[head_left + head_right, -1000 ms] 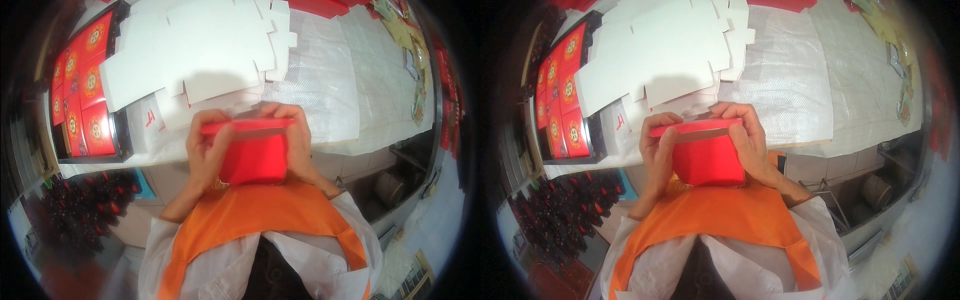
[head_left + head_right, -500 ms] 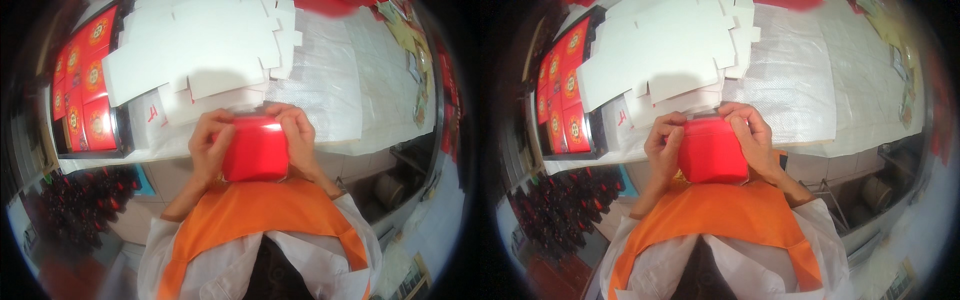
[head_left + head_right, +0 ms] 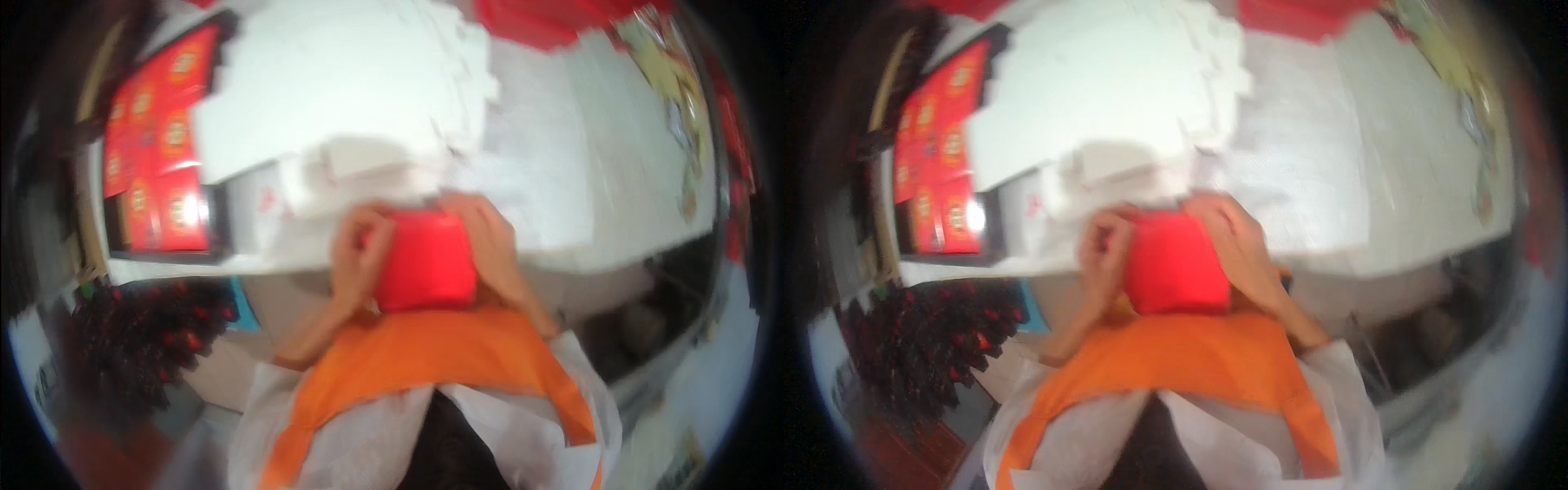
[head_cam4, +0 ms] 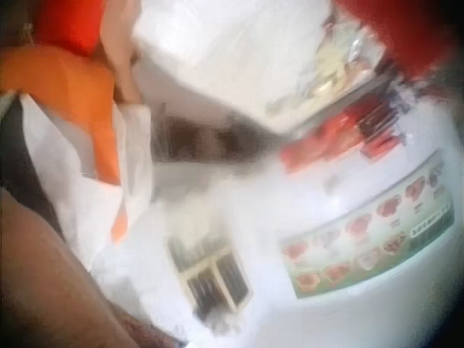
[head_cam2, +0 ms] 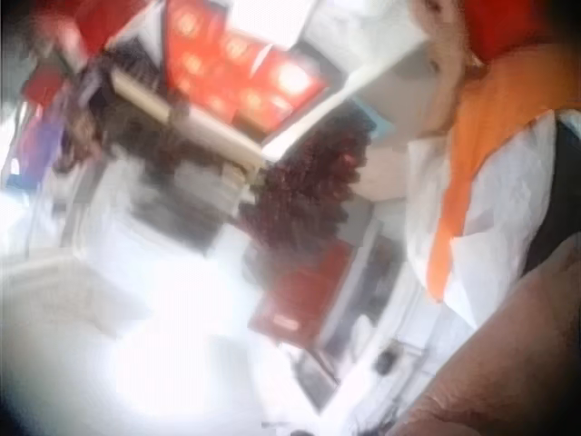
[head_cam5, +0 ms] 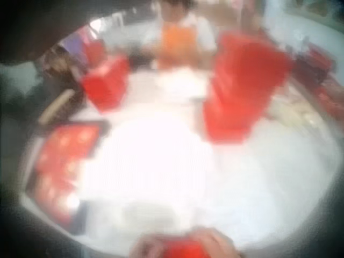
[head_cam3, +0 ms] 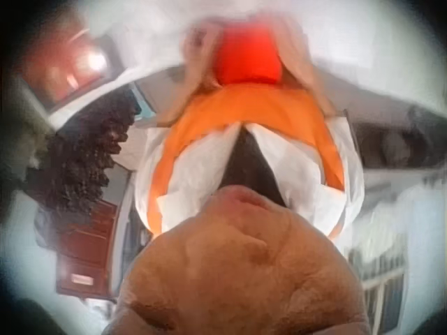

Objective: The person places red decorative boxes into a black tray and then moves to the floor to assemble a cardboard frame. They attach black plastic strips to the edges of a flat cardboard sheet to form a rectangular frame.

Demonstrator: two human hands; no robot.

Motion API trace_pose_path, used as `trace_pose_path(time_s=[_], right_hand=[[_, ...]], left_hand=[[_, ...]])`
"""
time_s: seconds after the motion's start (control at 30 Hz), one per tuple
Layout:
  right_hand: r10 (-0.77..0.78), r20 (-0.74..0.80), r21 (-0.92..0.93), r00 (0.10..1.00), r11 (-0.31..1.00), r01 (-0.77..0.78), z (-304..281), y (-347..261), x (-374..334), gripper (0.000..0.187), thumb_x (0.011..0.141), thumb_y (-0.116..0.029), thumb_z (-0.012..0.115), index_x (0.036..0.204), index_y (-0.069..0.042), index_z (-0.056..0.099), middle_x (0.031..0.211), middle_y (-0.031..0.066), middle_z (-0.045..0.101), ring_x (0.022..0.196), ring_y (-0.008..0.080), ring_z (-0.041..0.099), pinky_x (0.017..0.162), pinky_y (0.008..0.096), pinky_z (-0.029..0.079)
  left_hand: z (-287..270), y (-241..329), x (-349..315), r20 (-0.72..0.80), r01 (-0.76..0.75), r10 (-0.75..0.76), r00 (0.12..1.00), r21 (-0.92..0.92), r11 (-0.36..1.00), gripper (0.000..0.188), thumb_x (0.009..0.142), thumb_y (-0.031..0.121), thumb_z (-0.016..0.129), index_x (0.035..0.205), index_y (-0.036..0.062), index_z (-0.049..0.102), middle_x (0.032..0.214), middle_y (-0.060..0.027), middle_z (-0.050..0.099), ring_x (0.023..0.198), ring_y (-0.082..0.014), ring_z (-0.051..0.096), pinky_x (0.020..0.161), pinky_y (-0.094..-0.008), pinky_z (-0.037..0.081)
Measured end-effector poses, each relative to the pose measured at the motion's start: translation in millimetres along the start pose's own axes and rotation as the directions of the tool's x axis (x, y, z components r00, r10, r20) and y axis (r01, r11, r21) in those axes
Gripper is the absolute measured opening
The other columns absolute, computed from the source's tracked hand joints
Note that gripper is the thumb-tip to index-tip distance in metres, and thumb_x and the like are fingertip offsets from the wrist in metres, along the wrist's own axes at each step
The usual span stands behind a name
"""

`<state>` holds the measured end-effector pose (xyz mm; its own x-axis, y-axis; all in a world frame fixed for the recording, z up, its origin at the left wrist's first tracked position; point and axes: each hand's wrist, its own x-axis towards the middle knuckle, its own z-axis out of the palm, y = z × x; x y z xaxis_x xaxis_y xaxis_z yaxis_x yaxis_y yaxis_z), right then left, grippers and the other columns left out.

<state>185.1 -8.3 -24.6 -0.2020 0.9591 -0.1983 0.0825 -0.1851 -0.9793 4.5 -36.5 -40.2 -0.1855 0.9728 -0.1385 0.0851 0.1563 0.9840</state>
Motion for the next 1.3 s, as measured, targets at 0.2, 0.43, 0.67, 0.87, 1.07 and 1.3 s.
trace_pose_path(time_s=[0.2, 0.43, 0.67, 0.87, 1.07, 1.3], right_hand=[[0.055, -0.101, -0.016, 0.993, 0.998, -0.057, -12.9, 5.6, -23.6, 0.025, 0.09, -0.012, 0.04, 0.086, 0.003, 0.059, 0.087, 0.0115, 0.061, 0.082, 0.0168, 0.056, 0.076, 0.0278, 0.044], [-0.064, -0.121, 0.017, 0.99, 0.998, 0.067, -4.0, 32.8, -50.1, 0.018, 0.084, -0.005, 0.044, 0.079, 0.004, 0.059, 0.088, 0.0123, 0.062, 0.083, 0.0178, 0.057, 0.075, 0.0278, 0.044], [-0.169, -0.106, -0.048, 0.98, 0.985, 0.165, -11.0, 46.9, -68.3, 0.019, 0.083, -0.002, 0.04, 0.092, 0.003, 0.056, 0.116, 0.0175, 0.05, 0.104, 0.024, 0.049, 0.09, 0.0327, 0.037], [-0.184, -0.172, 0.121, 0.968, 0.971, 0.206, 11.6, 29.7, -79.7, 0.026, 0.083, -0.003, 0.037, 0.105, 0.003, 0.048, 0.132, 0.021, 0.033, 0.119, 0.0322, 0.036, 0.1, 0.0374, 0.028], [-0.308, 0.04, -0.191, 0.951, 0.931, 0.31, -47.8, -8.3, -43.5, 0.022, 0.085, -0.005, 0.04, 0.103, 0.004, 0.05, 0.125, 0.0189, 0.042, 0.113, 0.0294, 0.043, 0.096, 0.0348, 0.032], [-0.338, 0.375, -0.129, 0.863, 0.903, 0.41, -69.7, -35.9, -1.1, 0.026, 0.09, -0.012, 0.043, 0.113, -0.001, 0.046, 0.12, 0.0156, 0.044, 0.104, 0.026, 0.049, 0.09, 0.032, 0.039]], left_hand=[[20.6, -23.5, -15.5, 0.174, -0.152, 0.168, 0.97, -0.101, 0.983, 0.007, 0.083, 0.007, 0.055, 0.087, 0.0026, 0.053, 0.09, -0.0046, 0.055, 0.086, -0.0135, 0.052, 0.08, -0.0263, 0.042], [19.6, -27.2, -39.4, 0.166, 0.017, 0.003, 0.986, -0.118, 0.993, 0.008, 0.084, 0.009, 0.053, 0.086, 0.0014, 0.053, 0.094, -0.0051, 0.056, 0.086, -0.0124, 0.051, 0.078, -0.0236, 0.041], [22.5, -23.7, -42.3, 0.139, 0.024, -0.004, 0.99, -0.145, 0.989, 0.015, 0.082, 0.009, 0.057, 0.071, 0.0009, 0.051, 0.089, -0.0067, 0.058, 0.081, -0.0124, 0.052, 0.074, -0.024, 0.042], [16.3, -15.2, -42.3, 0.136, -0.002, 0.025, 0.99, -0.167, 0.986, 0.015, 0.081, 0.011, 0.058, 0.075, 0.002, 0.048, 0.092, -0.0077, 0.057, 0.086, -0.0144, 0.053, 0.077, -0.0253, 0.041], [32.3, 32.1, -19.4, 0.383, -0.378, 0.331, 0.863, 0.053, 0.924, 0.029, 0.078, 0.014, 0.061, 0.102, 0.003, 0.05, 0.104, -0.0134, 0.052, 0.098, -0.0267, 0.05, 0.087, -0.0323, 0.039], [38.9, 95.4, 15.6, 0.728, -0.358, -0.169, 0.665, 0.508, 0.784, 0.06, 0.077, 0.025, 0.064, 0.128, 0.0053, 0.037, 0.112, -0.0197, 0.051, 0.102, -0.0366, 0.05, 0.083, -0.0386, 0.043]])
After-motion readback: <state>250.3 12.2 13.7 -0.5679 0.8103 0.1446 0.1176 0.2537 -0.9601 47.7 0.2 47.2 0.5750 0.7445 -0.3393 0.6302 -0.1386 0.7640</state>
